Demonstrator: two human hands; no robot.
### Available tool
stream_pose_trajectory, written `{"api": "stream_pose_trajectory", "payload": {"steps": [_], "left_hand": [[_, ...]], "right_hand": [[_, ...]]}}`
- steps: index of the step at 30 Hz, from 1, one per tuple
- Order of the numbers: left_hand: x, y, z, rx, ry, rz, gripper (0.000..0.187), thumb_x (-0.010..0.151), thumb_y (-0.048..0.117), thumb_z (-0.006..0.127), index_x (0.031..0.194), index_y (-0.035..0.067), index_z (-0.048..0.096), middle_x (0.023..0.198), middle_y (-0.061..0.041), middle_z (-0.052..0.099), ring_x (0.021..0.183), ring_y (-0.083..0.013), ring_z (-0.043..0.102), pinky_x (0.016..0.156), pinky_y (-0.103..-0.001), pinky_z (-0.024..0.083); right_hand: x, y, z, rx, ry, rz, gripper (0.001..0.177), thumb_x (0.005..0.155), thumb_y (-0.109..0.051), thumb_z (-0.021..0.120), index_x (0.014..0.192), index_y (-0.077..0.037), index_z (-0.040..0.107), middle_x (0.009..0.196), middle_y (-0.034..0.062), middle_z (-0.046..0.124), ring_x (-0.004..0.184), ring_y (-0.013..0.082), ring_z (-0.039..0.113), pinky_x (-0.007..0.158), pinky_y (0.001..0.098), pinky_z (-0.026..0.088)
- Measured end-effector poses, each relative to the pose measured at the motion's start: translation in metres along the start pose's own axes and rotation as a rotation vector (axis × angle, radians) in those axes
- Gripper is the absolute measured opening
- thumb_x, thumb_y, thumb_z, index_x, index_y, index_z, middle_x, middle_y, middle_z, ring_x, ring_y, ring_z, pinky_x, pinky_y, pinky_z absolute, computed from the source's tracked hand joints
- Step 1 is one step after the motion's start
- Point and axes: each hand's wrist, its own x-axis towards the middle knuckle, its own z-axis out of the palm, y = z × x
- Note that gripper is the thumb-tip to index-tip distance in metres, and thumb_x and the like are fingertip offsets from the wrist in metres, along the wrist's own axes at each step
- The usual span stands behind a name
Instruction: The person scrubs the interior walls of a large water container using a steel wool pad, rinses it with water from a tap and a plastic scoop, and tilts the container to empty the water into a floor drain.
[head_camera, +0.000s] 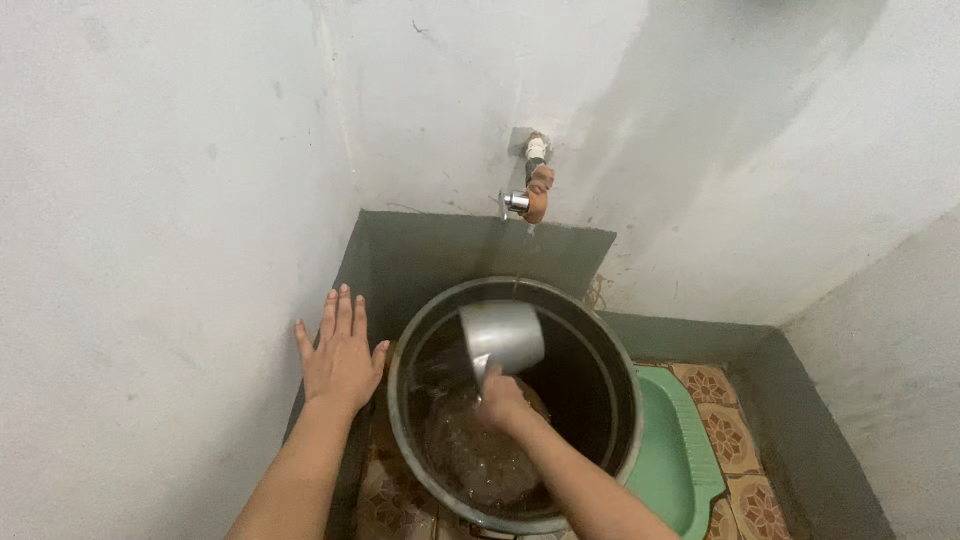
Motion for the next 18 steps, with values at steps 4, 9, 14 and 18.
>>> {"api": "stream_pose_trajectory", "payload": {"steps": [4, 9, 14, 18], "left_hand": [[0.001, -0.005, 0.002, 0.008, -0.023, -0.006, 0.079, 0.101, 0.055, 0.040, 0.163, 0.017, 0.011, 0.172, -0.003, 0.000, 0.156, -0.0170, 0.000, 0.124, -0.060, 0.007], [0.000, -0.008, 0.003, -0.014, -0.027, 0.026, 0.079, 0.101, 0.055, 0.039, 0.163, 0.017, 0.008, 0.171, -0.002, -0.001, 0.156, -0.0167, 0.000, 0.125, -0.054, 0.009], [0.005, 0.001, 0.004, -0.064, 0.001, 0.074, 0.078, 0.101, 0.052, 0.040, 0.162, 0.016, 0.008, 0.171, -0.002, -0.001, 0.156, -0.0173, 0.000, 0.126, -0.049, 0.008], [0.007, 0.007, -0.005, -0.039, -0.020, 0.100, 0.078, 0.101, 0.052, 0.041, 0.162, 0.016, 0.008, 0.171, -0.002, -0.001, 0.156, -0.0174, 0.000, 0.126, -0.050, 0.007]], "right_hand": [[0.019, 0.024, -0.036, 0.069, 0.045, 0.074, 0.043, 0.088, -0.008, 0.066, 0.128, 0.005, 0.059, 0.119, 0.0226, 0.072, 0.103, 0.0301, 0.073, 0.085, 0.0380, 0.064], [0.012, 0.034, -0.102, 0.937, 0.127, 0.127, 0.025, 0.096, -0.010, 0.058, 0.116, 0.006, 0.059, 0.074, 0.0139, 0.063, 0.055, 0.0203, 0.057, 0.052, 0.0369, 0.049], [-0.001, 0.021, -0.132, 1.180, 0.128, -0.074, 0.025, 0.091, -0.004, 0.056, 0.112, 0.010, 0.059, 0.063, 0.0102, 0.055, 0.049, 0.0180, 0.051, 0.046, 0.0338, 0.046], [-0.009, 0.010, -0.151, 1.235, 0.129, -0.107, 0.024, 0.089, 0.000, 0.057, 0.112, 0.004, 0.056, 0.065, 0.0081, 0.053, 0.050, 0.0169, 0.051, 0.046, 0.0324, 0.045]]}}
